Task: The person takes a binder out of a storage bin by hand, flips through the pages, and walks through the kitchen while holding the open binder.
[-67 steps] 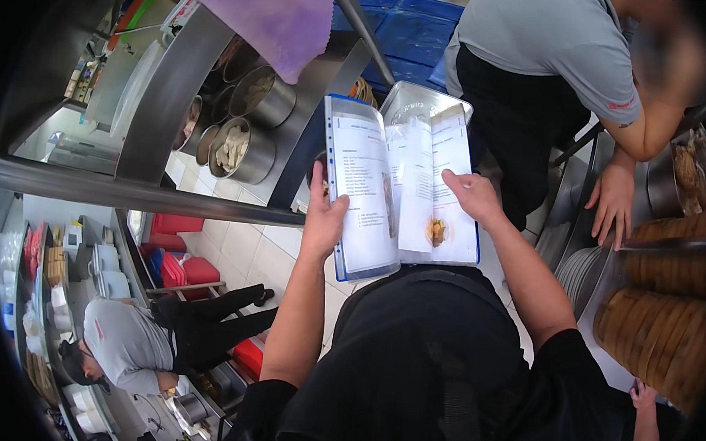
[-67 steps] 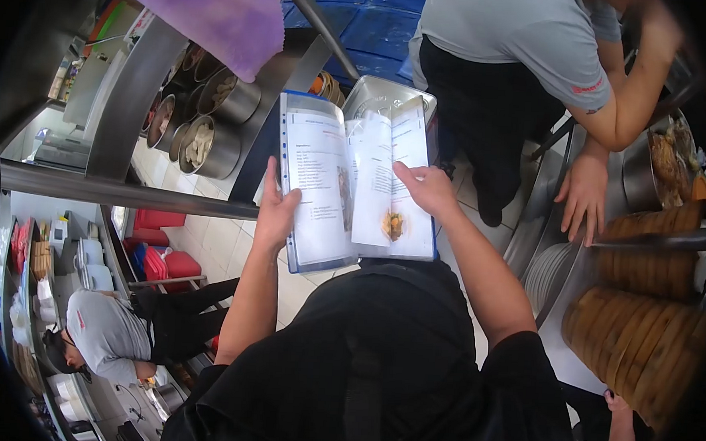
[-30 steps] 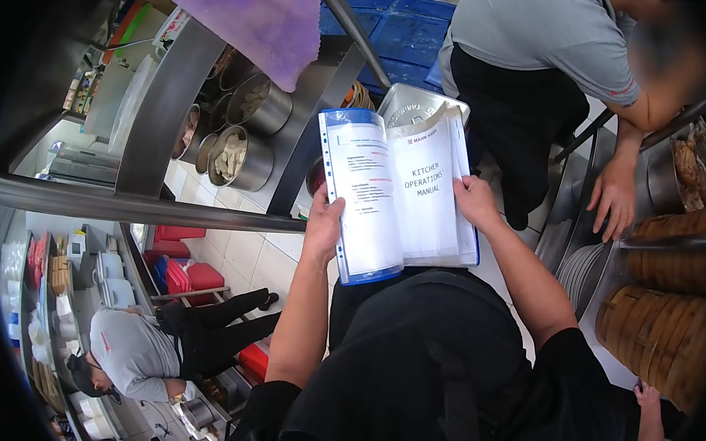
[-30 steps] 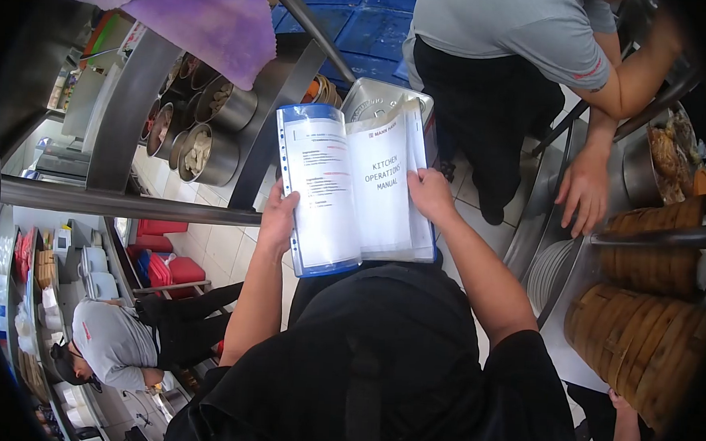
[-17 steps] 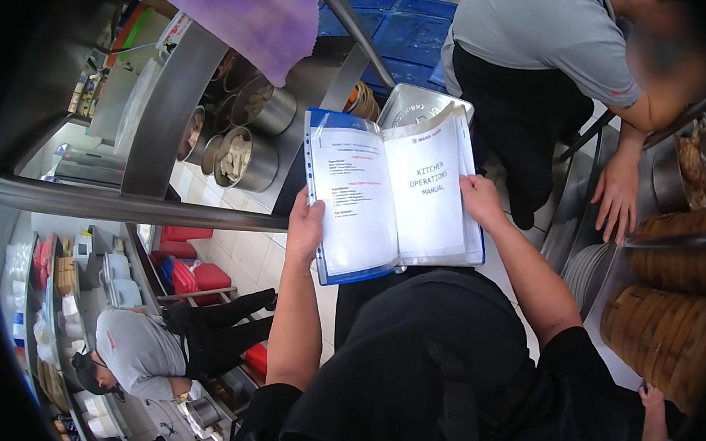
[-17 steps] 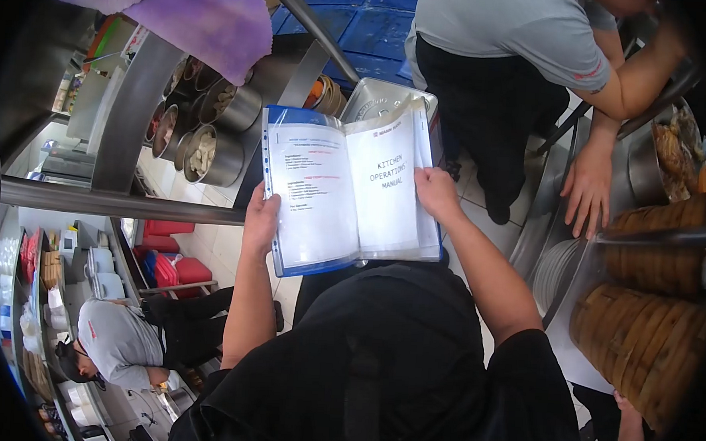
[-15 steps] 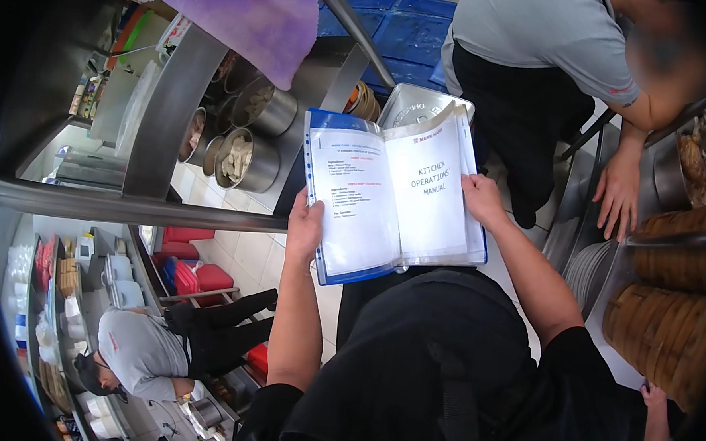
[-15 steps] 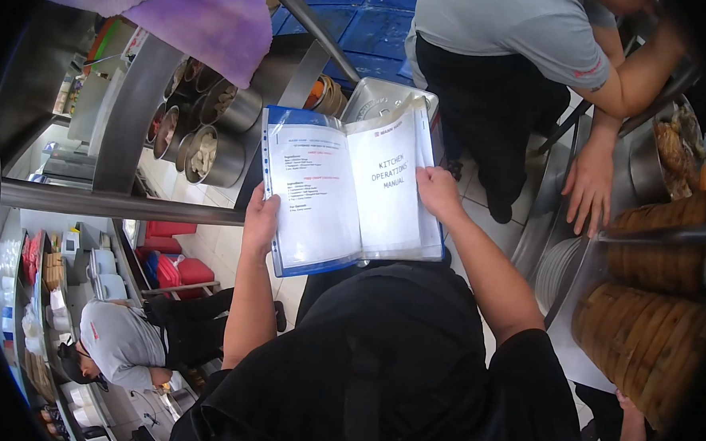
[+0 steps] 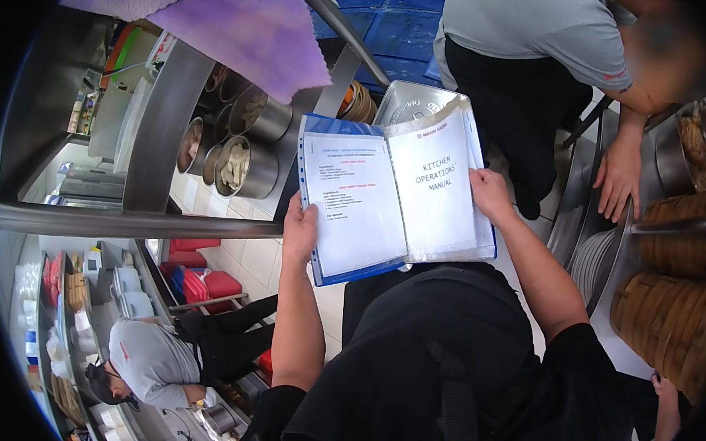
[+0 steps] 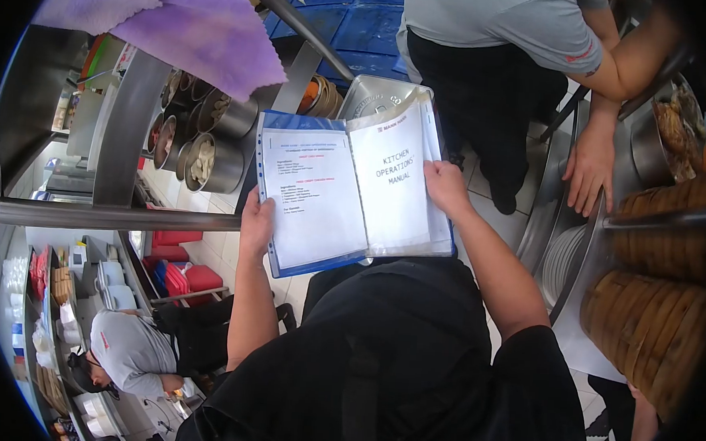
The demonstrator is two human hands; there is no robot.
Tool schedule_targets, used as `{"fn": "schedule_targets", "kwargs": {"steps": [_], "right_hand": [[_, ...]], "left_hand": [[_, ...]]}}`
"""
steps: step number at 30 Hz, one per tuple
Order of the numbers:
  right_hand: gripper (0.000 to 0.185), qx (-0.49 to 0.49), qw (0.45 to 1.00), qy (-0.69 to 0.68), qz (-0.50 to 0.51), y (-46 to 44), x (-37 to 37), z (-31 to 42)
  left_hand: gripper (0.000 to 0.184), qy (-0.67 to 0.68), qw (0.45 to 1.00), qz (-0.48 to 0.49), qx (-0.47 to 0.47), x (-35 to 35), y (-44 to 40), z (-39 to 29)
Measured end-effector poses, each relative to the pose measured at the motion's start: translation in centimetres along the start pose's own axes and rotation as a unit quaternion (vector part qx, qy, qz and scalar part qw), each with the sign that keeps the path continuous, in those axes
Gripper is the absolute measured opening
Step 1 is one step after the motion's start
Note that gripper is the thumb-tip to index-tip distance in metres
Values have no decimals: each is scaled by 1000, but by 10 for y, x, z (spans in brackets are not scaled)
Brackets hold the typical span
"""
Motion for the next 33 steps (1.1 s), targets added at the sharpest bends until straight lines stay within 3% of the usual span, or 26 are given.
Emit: {"fn": "schedule_targets", "kwargs": {"steps": [7, 16, 33], "right_hand": [[37, 25, 1000, 3, 10, 1, -9, 8], [37, 17, 1000, 25, -4, 2, -12, 12], [42, 33, 999, 4, 10, 7, -16, 20]], "left_hand": [[44, 8, 1000, -3, 0, -1, -4, 4], [23, 81, 994, 20, -68, 2, -2, 3], [34, 157, 981, 8, -115, 11, -1, -12]]}}
Point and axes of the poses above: each hand's wrist, its own y-axis away from the middle knuckle, its own x-axis out of the palm, z = x × y, the point moved 2 cm from there along -y, towards the middle knuckle
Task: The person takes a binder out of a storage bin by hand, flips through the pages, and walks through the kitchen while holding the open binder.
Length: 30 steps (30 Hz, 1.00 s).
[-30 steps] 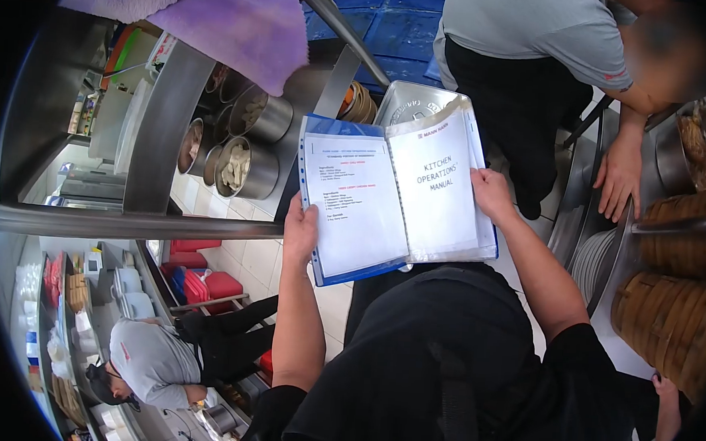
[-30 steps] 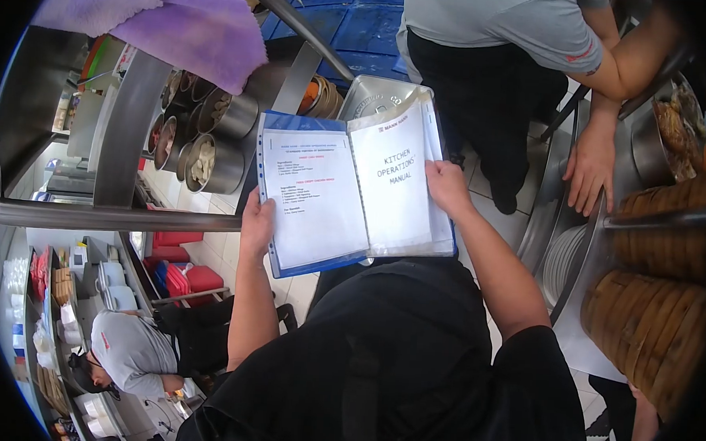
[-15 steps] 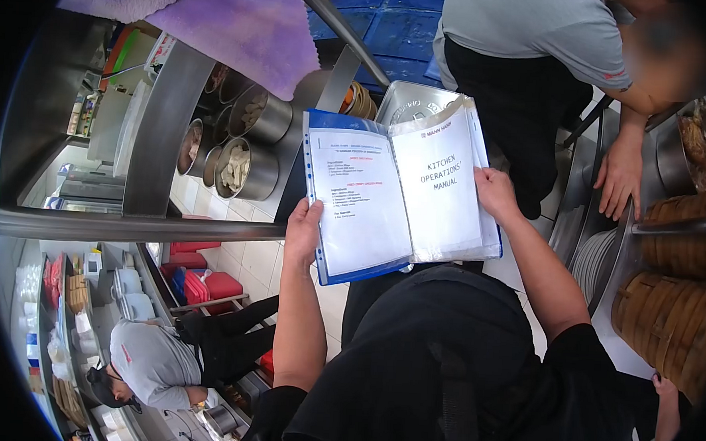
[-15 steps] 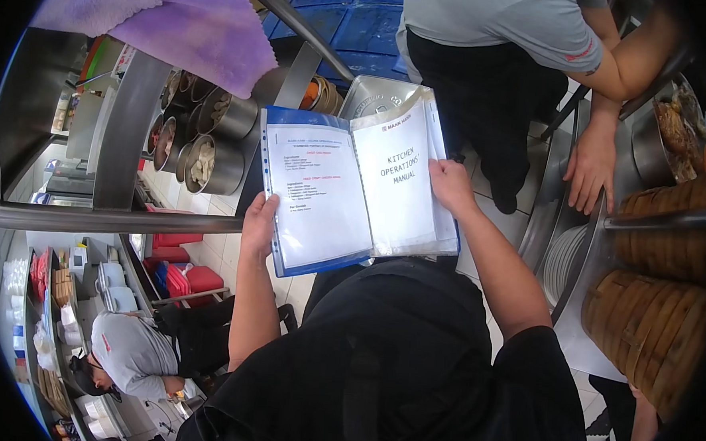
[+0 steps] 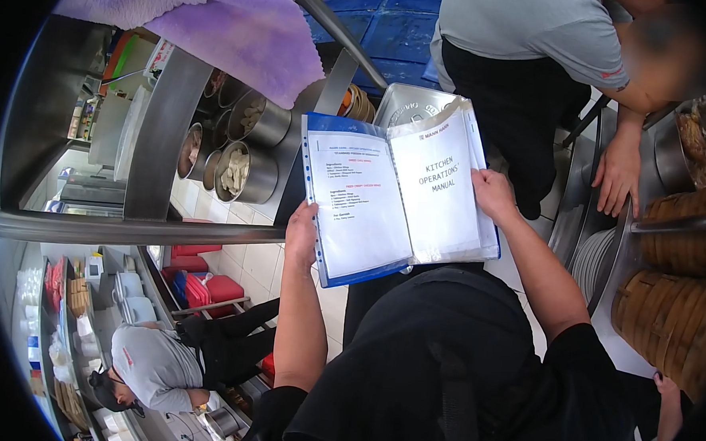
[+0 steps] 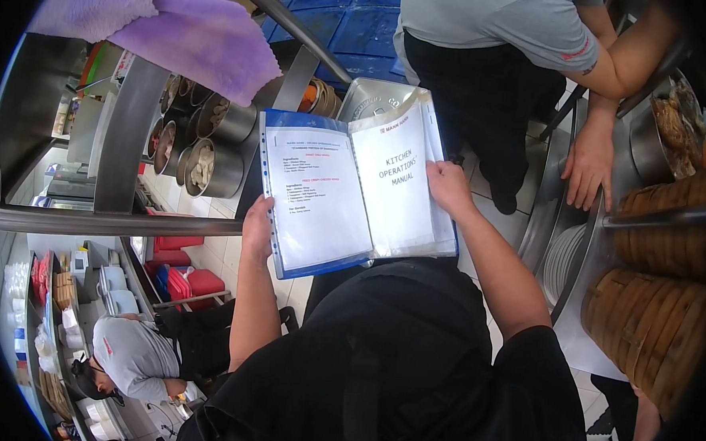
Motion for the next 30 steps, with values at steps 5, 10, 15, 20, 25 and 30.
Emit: {"fn": "schedule_targets", "kwargs": {"steps": [5, 10, 15, 20, 25, 30], "right_hand": [[42, 3, 1000, -1, 5, -1, 1, -2], [39, -15, 1000, 14, 1, -6, 5, -11], [38, -30, 999, 35, -3, -10, 7, -19], [44, -17, 1000, 18, -2, -9, 8, -19], [43, -22, 1000, 7, -2, -6, 6, -16], [40, -15, 999, 27, 5, -7, 7, -18]], "left_hand": [[37, 10, 1000, -5, -1, 5, 3, -3], [40, -11, 1000, -1, 2, 1, -1, -2], [43, -191, 962, -78, 177, -4, -1, 2], [48, -381, 885, -97, 250, -12, -6, 3], [65, -425, 877, -143, 174, 11, 15, -17], [68, -391, 895, -131, 167, 10, 13, -16]]}}
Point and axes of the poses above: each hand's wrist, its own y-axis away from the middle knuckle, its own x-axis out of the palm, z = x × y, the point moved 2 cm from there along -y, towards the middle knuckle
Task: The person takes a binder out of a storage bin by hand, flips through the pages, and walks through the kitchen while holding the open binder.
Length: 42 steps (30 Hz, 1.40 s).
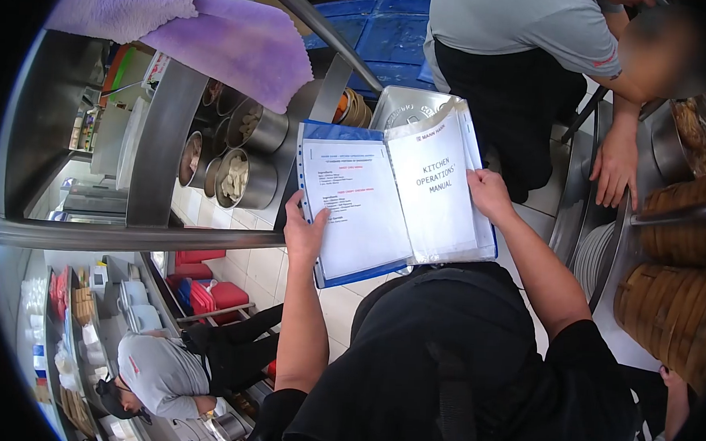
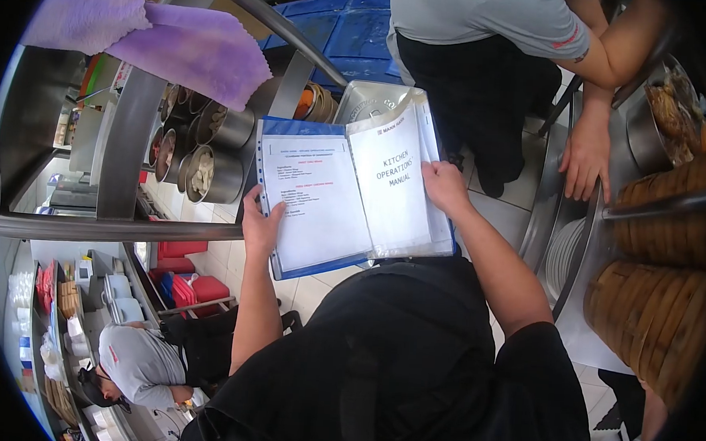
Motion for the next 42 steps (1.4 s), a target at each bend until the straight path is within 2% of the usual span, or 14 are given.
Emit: {"fn": "schedule_targets", "kwargs": {"steps": [7, 13, 34, 37, 40, 42], "right_hand": [[40, -10, 1000, 7, -16, 2, 2, -2], [40, -6, 1000, 16, -16, 4, 2, -1], [41, 2, 1000, 2, -7, 6, 5, -3], [41, -8, 1000, -1, -14, 8, 5, -3], [41, -9, 1000, -7, -16, 8, 6, -4], [41, -9, 1000, -8, -16, 8, 6, -4]], "left_hand": [[72, 118, 993, 21, 7, 4, -1, 6], [73, 159, 985, 37, 51, 8, -4, 12], [65, 88, 994, 38, 45, 7, -4, 12], [62, 83, 993, 29, 80, 7, -4, 13], [61, 51, 997, 44, 49, 3, 0, 4], [60, 24, 996, 46, 65, 4, -1, 10]]}}
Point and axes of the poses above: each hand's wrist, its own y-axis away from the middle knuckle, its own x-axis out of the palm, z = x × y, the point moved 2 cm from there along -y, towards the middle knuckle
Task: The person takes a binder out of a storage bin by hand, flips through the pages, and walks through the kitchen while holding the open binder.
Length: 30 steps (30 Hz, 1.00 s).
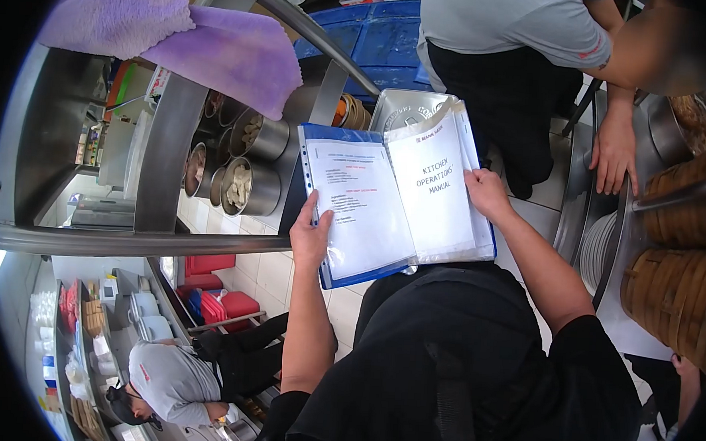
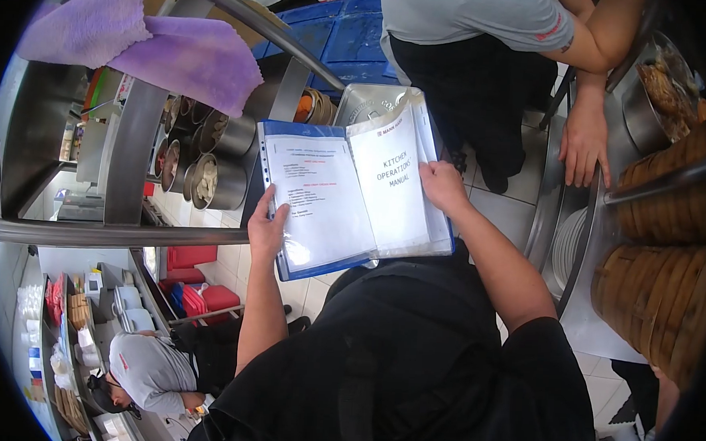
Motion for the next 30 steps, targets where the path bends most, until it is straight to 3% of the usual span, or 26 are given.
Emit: {"fn": "schedule_targets", "kwargs": {"steps": [4, 7, 22, 25, 30], "right_hand": [[41, -6, 1000, -2, 0, 0, 0, -2], [43, 16, 1000, -19, 16, 2, -2, 0], [42, -3, 1000, -13, 13, 5, -1, -1], [41, -21, 1000, -4, -3, 5, 1, -4], [40, 0, 1000, -24, 3, 4, 0, -8]], "left_hand": [[60, -32, 999, -18, 35, 2, -1, 8], [60, 10, 999, -32, 2, 2, 1, 4], [60, -46, 999, -5, -20, -2, 7, -6], [55, 17, 999, -42, 18, 1, 9, -3], [57, 7, 999, 12, 44, -1, 6, -1]]}}
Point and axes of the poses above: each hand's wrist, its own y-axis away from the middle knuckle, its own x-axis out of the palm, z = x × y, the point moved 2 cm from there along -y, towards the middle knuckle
